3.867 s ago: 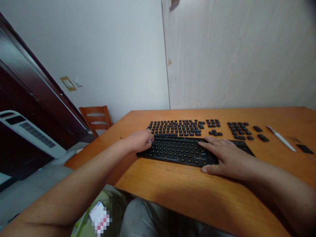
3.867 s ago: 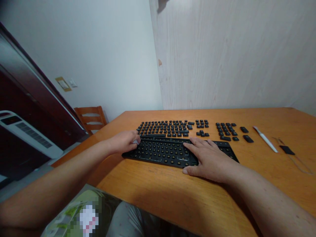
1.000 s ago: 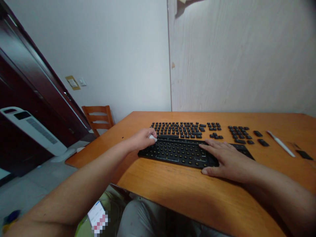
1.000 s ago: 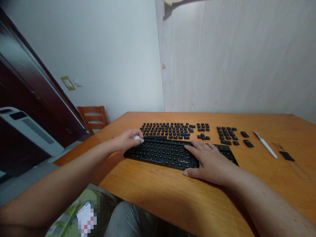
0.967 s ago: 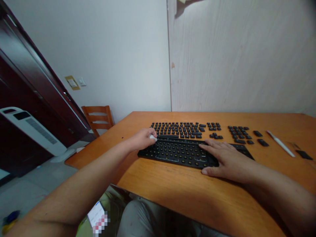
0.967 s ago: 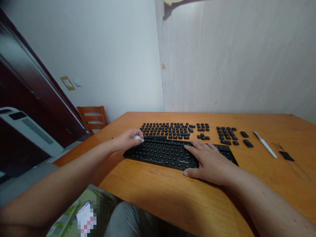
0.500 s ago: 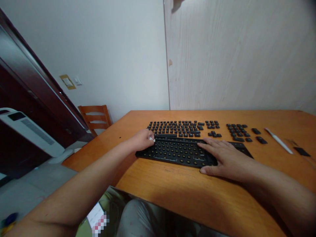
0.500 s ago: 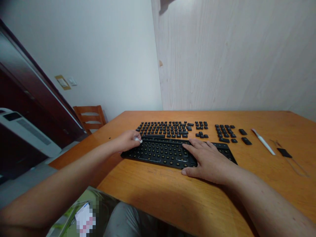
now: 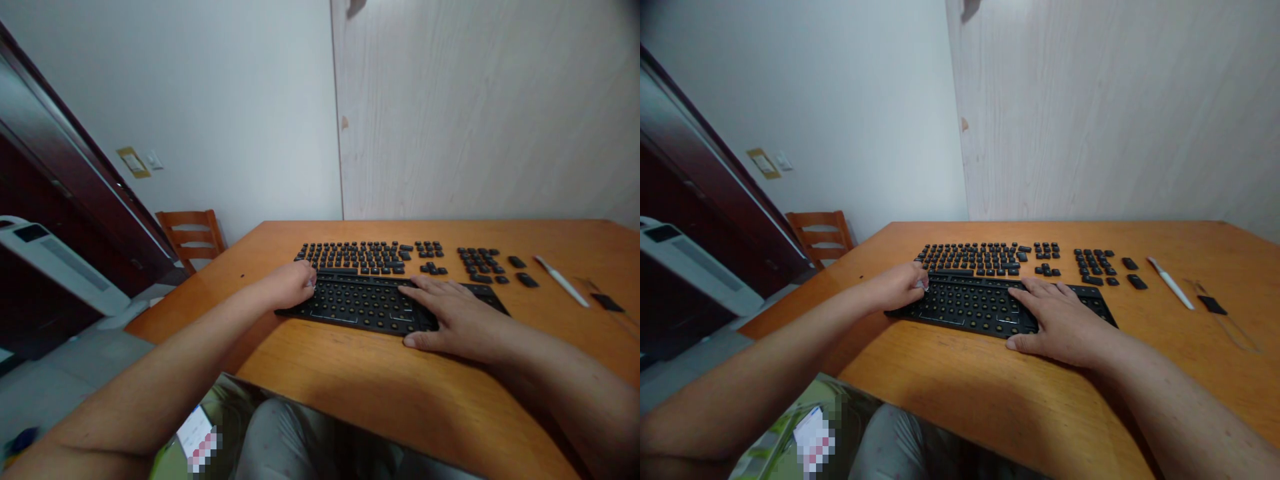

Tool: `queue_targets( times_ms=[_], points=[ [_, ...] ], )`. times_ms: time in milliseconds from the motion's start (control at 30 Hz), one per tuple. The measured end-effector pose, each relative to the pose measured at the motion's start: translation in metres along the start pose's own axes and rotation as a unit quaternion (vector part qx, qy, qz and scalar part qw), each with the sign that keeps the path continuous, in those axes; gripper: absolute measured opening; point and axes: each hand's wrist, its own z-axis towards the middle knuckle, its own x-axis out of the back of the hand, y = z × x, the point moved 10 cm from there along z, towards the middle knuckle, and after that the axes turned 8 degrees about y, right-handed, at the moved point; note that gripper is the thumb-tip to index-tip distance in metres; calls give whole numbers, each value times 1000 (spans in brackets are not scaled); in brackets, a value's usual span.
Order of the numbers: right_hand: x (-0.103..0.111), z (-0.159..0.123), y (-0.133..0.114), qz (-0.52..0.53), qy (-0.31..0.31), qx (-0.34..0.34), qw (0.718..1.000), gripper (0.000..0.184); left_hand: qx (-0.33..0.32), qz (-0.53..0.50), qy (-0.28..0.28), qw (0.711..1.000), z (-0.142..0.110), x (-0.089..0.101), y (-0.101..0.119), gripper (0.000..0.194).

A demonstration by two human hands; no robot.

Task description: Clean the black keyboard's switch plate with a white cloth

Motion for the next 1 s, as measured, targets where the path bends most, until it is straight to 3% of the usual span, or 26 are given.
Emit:
queue_targets(
  times_ms=[167, 400, 1000],
  points=[
    [0, 0, 1, 0, 12, 7, 1000, 97, -27, -3, -19, 999, -6, 1, 12, 16],
    [0, 1, 1, 4, 16, 11, 1000, 96, -14, -40, -4, 999, -11, 2, 10, 17],
    [0, 0, 1, -9, 18, 22, 1000, 94, -71, -89, -31, 993, -28, 5, 27, 16]
  ],
)
